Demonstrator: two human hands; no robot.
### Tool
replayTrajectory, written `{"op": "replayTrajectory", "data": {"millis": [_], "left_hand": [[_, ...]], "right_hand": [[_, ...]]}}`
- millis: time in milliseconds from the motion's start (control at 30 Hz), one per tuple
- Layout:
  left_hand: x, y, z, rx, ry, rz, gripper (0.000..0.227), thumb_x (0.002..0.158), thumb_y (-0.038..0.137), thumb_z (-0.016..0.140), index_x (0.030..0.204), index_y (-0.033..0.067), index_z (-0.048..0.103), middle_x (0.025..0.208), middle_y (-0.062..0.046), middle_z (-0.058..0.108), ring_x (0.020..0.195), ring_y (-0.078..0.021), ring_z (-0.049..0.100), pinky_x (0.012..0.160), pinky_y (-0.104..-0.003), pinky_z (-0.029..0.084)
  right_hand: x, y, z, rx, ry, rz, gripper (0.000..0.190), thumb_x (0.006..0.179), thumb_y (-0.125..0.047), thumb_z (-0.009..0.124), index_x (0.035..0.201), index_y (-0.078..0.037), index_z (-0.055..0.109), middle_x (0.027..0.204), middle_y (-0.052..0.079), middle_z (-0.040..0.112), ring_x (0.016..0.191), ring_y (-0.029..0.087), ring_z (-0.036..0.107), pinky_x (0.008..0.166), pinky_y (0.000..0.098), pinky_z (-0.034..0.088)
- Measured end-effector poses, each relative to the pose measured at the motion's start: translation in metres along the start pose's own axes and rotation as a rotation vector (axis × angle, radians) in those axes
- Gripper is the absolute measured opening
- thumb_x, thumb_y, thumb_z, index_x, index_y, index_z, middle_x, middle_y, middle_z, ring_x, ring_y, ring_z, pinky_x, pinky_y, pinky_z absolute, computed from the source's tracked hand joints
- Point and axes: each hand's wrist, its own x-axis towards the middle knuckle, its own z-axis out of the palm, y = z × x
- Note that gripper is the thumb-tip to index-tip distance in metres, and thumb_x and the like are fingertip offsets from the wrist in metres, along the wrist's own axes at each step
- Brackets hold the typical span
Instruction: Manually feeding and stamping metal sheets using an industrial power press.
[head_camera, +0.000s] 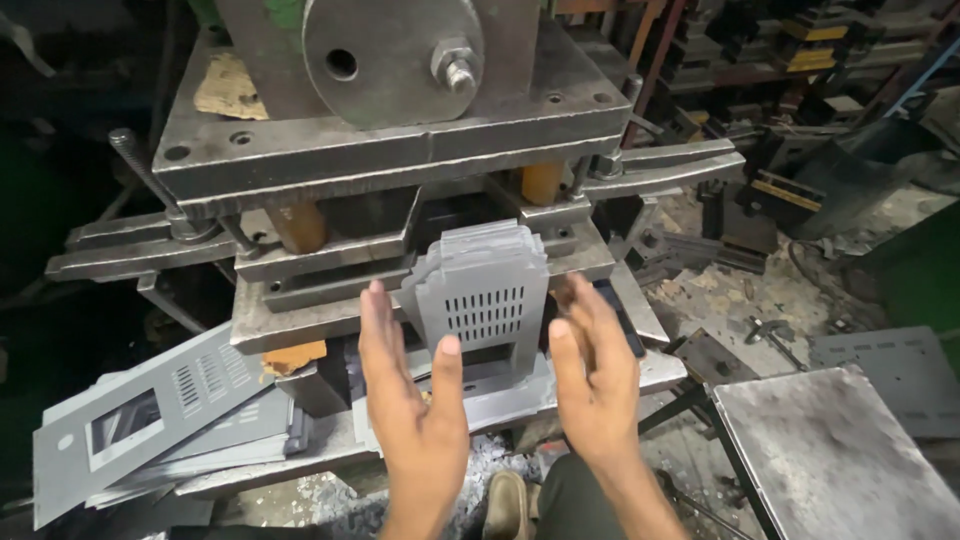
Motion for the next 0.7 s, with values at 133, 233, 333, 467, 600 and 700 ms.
{"op": "replayTrajectory", "data": {"millis": [133, 233, 333, 467, 600, 700], "left_hand": [[0.012, 0.009, 0.006, -0.145, -0.128, -0.075, 0.078, 0.099, 0.005, 0.060, 0.163, -0.0020, 0.017, 0.166, -0.026, 0.035, 0.151, -0.0294, 0.040, 0.123, -0.037, 0.032], [0.014, 0.011, 0.006, -0.185, -0.202, -0.137, 0.084, 0.094, 0.003, 0.060, 0.165, -0.0003, 0.015, 0.161, -0.023, 0.042, 0.144, -0.0275, 0.048, 0.118, -0.035, 0.037], [0.014, 0.007, 0.004, -0.264, -0.235, -0.145, 0.085, 0.094, 0.001, 0.060, 0.165, -0.0005, 0.014, 0.162, -0.022, 0.042, 0.143, -0.0273, 0.048, 0.118, -0.034, 0.036], [0.017, -0.003, 0.004, -0.347, -0.241, -0.117, 0.081, 0.098, 0.001, 0.059, 0.165, -0.0012, 0.013, 0.165, -0.022, 0.035, 0.148, -0.0263, 0.042, 0.121, -0.035, 0.033], [0.018, 0.001, 0.004, -0.330, -0.242, -0.161, 0.083, 0.097, 0.003, 0.061, 0.164, -0.0004, 0.012, 0.164, -0.020, 0.036, 0.145, -0.0249, 0.044, 0.118, -0.034, 0.035], [0.019, 0.003, 0.001, -0.335, -0.266, -0.209, 0.085, 0.096, 0.006, 0.062, 0.165, 0.0003, 0.013, 0.161, -0.021, 0.042, 0.141, -0.0243, 0.047, 0.116, -0.034, 0.038]], "right_hand": [[0.014, -0.022, 0.020, 0.255, -0.155, 0.030, 0.065, 0.099, -0.007, 0.059, 0.157, 0.003, 0.031, 0.154, 0.016, 0.048, 0.138, 0.020, 0.049, 0.115, 0.0333, 0.039], [0.012, -0.027, 0.027, 0.336, -0.228, 0.046, 0.073, 0.096, -0.004, 0.061, 0.160, 0.004, 0.027, 0.154, 0.017, 0.048, 0.141, 0.022, 0.045, 0.118, 0.0353, 0.035], [0.015, -0.032, 0.023, 0.433, -0.267, 0.034, 0.078, 0.096, -0.003, 0.060, 0.162, 0.003, 0.020, 0.158, 0.017, 0.044, 0.144, 0.023, 0.043, 0.120, 0.0360, 0.032], [0.019, -0.041, 0.013, 0.501, -0.324, 0.123, 0.086, 0.096, -0.006, 0.059, 0.165, -0.002, 0.008, 0.159, 0.016, 0.040, 0.141, 0.024, 0.044, 0.115, 0.0374, 0.036], [0.018, -0.030, 0.019, 0.423, -0.318, 0.057, 0.087, 0.098, -0.006, 0.060, 0.166, -0.001, 0.006, 0.162, 0.019, 0.038, 0.146, 0.025, 0.040, 0.122, 0.0365, 0.029], [0.012, -0.035, 0.021, 0.474, -0.343, 0.053, 0.093, 0.095, -0.006, 0.062, 0.166, -0.003, 0.002, 0.163, 0.017, 0.033, 0.146, 0.025, 0.038, 0.120, 0.0374, 0.030]]}}
